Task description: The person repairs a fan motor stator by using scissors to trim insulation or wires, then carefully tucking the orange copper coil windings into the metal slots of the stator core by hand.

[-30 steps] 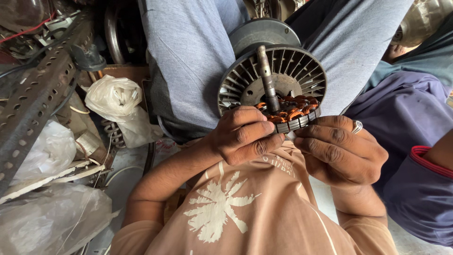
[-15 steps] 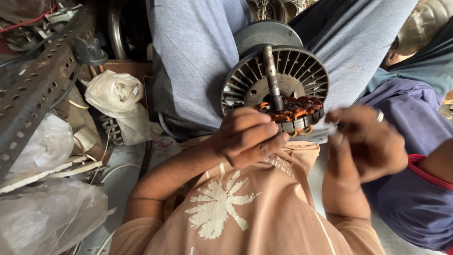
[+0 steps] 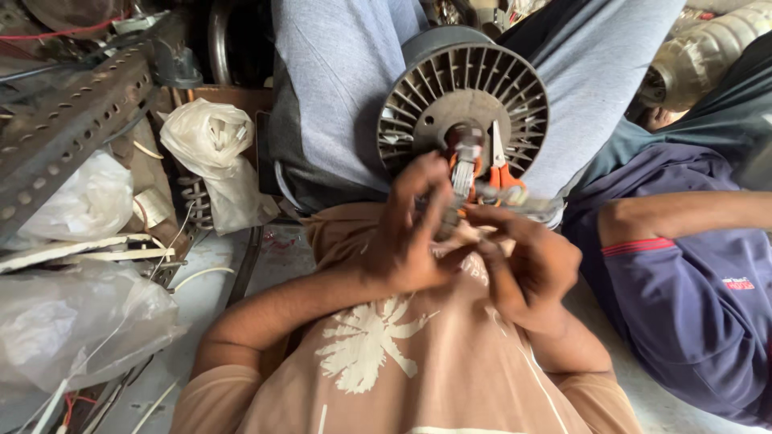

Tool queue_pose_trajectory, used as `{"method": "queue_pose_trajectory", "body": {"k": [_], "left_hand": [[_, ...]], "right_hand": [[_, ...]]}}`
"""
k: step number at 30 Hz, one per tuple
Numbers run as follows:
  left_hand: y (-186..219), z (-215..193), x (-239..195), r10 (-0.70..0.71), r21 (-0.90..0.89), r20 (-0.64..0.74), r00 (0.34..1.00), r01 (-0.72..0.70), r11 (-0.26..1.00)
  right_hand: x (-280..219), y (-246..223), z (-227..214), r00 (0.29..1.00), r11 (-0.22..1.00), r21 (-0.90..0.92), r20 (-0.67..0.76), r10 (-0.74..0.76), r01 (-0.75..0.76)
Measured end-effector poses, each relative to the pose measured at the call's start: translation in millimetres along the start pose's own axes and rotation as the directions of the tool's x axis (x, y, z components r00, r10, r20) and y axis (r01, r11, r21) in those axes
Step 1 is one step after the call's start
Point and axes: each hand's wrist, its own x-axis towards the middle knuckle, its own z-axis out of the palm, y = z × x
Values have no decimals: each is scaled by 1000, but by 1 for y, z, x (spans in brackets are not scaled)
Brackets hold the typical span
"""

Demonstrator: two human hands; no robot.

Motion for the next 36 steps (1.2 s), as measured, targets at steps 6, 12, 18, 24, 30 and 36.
{"method": "queue_pose_trajectory", "body": {"k": [6,12,18,24,30,36], "left_hand": [[-18,3,9,-71,-40,-26,997,70,997],[-41,0,41,107,-56,81,991,-102,993],[-35,2,68,139,-113,175,975,-120,986],[-34,-13,73,57,-164,252,966,-16,986],[-42,-14,73,20,-247,301,953,58,967],[-40,-12,77,-41,-268,345,938,140,953]], "right_hand": [[7,-6,1,978,984,-39,-111,-176,173],[22,22,-12,930,973,-86,-286,-231,215],[37,25,-17,904,931,-169,-235,-357,324],[42,27,-15,897,917,-170,-208,-391,361],[47,26,-17,906,912,-176,-147,-397,370],[49,13,-36,963,947,-179,16,-268,266]]}}
